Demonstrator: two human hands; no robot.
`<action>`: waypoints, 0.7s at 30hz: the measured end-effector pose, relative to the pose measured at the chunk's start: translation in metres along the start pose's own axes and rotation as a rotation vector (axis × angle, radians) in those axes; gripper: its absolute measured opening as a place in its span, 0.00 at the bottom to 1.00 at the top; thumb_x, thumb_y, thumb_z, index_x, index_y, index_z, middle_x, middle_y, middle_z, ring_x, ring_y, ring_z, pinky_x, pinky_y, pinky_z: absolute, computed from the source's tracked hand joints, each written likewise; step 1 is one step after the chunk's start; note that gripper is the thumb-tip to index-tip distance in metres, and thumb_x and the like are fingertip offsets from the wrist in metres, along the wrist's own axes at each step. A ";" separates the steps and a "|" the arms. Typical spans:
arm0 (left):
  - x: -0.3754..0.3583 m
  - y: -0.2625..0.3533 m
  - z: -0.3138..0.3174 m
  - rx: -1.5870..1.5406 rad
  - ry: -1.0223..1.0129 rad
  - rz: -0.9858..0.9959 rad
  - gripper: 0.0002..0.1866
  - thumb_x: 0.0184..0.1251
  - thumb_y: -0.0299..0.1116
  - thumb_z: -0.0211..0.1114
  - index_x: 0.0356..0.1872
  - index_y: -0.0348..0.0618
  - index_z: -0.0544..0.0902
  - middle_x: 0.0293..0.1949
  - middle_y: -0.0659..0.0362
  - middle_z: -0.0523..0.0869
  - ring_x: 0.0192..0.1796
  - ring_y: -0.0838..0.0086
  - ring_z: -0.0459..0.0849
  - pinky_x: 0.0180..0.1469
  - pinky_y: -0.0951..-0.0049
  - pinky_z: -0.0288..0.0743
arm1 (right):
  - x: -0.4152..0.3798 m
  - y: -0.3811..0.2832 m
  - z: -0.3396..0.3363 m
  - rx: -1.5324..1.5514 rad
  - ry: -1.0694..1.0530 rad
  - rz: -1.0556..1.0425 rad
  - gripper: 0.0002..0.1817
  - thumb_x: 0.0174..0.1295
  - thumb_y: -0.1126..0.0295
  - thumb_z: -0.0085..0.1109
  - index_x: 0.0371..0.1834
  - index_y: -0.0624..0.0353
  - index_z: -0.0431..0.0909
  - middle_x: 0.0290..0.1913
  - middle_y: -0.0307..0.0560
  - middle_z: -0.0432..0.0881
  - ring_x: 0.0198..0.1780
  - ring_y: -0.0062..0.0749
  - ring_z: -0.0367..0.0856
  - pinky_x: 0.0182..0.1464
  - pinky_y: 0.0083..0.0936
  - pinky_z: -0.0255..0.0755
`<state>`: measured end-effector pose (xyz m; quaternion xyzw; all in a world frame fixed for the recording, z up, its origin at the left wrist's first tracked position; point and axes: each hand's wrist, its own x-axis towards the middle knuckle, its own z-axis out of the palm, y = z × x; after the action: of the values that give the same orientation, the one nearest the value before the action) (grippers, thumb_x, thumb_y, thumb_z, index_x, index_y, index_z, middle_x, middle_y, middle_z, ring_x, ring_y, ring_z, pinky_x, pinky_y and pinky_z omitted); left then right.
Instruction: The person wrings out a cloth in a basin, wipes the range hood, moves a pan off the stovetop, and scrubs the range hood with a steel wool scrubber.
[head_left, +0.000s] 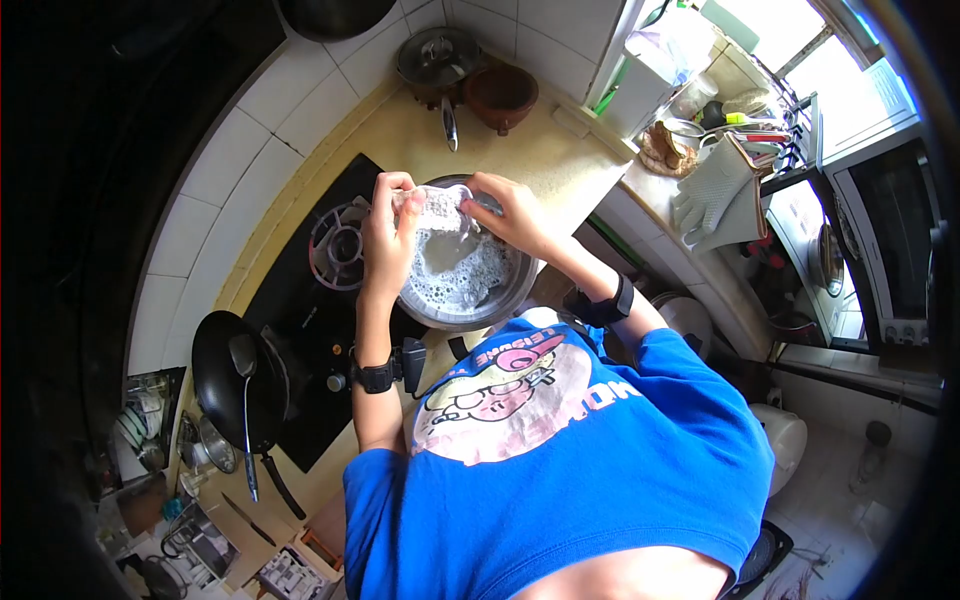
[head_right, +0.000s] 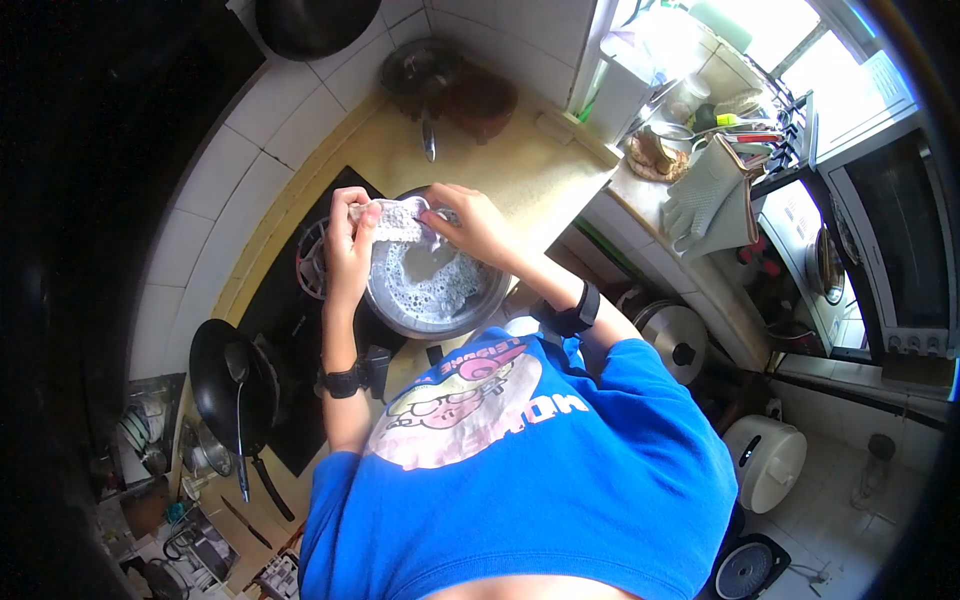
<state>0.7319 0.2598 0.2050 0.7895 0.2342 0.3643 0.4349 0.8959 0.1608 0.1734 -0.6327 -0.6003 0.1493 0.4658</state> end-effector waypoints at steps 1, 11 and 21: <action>0.001 0.001 -0.002 0.015 -0.012 0.017 0.05 0.66 0.26 0.54 0.39 0.40 0.69 0.27 0.61 0.71 0.27 0.82 0.71 0.31 0.80 0.66 | 0.000 -0.001 -0.002 0.104 -0.049 0.073 0.11 0.57 0.68 0.58 0.39 0.63 0.74 0.37 0.47 0.79 0.42 0.39 0.78 0.45 0.29 0.70; 0.000 -0.009 -0.021 -0.105 -0.094 -0.131 0.05 0.64 0.25 0.56 0.38 0.39 0.69 0.28 0.66 0.72 0.29 0.86 0.71 0.32 0.85 0.65 | 0.010 -0.006 -0.015 -0.059 0.169 -0.141 0.05 0.55 0.74 0.56 0.34 0.61 0.75 0.31 0.50 0.76 0.34 0.43 0.79 0.39 0.33 0.72; -0.004 -0.023 -0.020 -0.282 -0.131 -0.428 0.04 0.64 0.23 0.50 0.37 0.40 0.71 0.24 0.64 0.74 0.24 0.86 0.70 0.26 0.86 0.63 | 0.031 -0.032 -0.025 0.135 0.288 0.035 0.07 0.61 0.70 0.53 0.39 0.58 0.69 0.26 0.53 0.76 0.26 0.45 0.77 0.30 0.33 0.70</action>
<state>0.7125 0.2798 0.1910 0.6755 0.3142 0.2413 0.6219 0.9021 0.1739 0.2223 -0.6252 -0.5050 0.1049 0.5858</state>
